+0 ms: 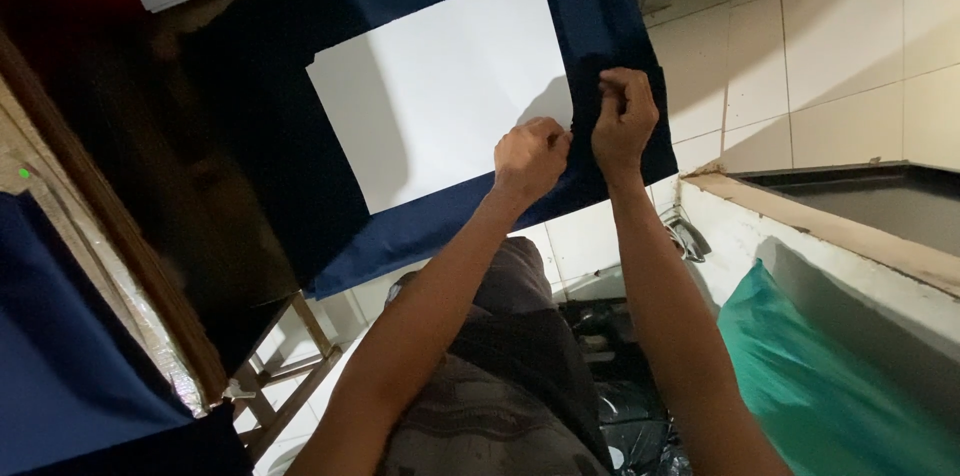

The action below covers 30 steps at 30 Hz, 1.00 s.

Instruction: A person uses a heat press machine to apply a design to a t-shirt and then peels off the transfer paper.

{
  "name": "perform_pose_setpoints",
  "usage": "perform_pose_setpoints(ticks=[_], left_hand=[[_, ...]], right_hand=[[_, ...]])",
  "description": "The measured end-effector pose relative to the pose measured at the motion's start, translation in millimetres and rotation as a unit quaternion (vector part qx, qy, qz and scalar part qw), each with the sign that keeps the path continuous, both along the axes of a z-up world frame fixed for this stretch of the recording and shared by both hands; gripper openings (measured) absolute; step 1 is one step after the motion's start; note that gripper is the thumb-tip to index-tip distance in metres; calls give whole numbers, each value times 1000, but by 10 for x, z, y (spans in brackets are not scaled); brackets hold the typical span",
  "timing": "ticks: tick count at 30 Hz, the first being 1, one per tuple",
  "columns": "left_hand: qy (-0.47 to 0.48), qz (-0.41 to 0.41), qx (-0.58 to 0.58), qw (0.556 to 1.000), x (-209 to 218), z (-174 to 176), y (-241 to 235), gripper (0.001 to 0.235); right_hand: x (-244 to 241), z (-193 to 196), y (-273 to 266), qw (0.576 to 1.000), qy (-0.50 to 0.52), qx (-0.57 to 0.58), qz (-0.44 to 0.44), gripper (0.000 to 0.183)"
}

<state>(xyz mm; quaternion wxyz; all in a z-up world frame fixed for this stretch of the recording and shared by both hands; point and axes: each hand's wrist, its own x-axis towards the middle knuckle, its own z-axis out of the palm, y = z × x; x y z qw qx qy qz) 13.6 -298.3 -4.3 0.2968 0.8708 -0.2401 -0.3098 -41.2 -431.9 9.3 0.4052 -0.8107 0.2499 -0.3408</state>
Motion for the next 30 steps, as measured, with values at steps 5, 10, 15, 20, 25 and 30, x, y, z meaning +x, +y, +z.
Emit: perform_pose_setpoints(ticks=[5, 10, 15, 20, 25, 30], left_hand=[[15, -7, 7, 1000, 33, 141, 45, 18], [14, -5, -5, 1000, 61, 181, 71, 20], [16, -13, 23, 1000, 56, 221, 75, 20], [-19, 14, -20, 1000, 20, 130, 81, 16], [2, 8, -22, 1000, 82, 250, 134, 19], [13, 11, -17, 1000, 94, 266, 157, 22]], right_hand=[[3, -8, 4, 1000, -8, -2, 10, 34], [20, 34, 21, 1000, -9, -8, 8, 34], [16, 41, 28, 1000, -11, -20, 7, 33], [-6, -29, 1, 1000, -6, -5, 16, 33], [8, 13, 19, 1000, -9, -3, 16, 33], [-3, -59, 15, 1000, -7, 7, 16, 34]])
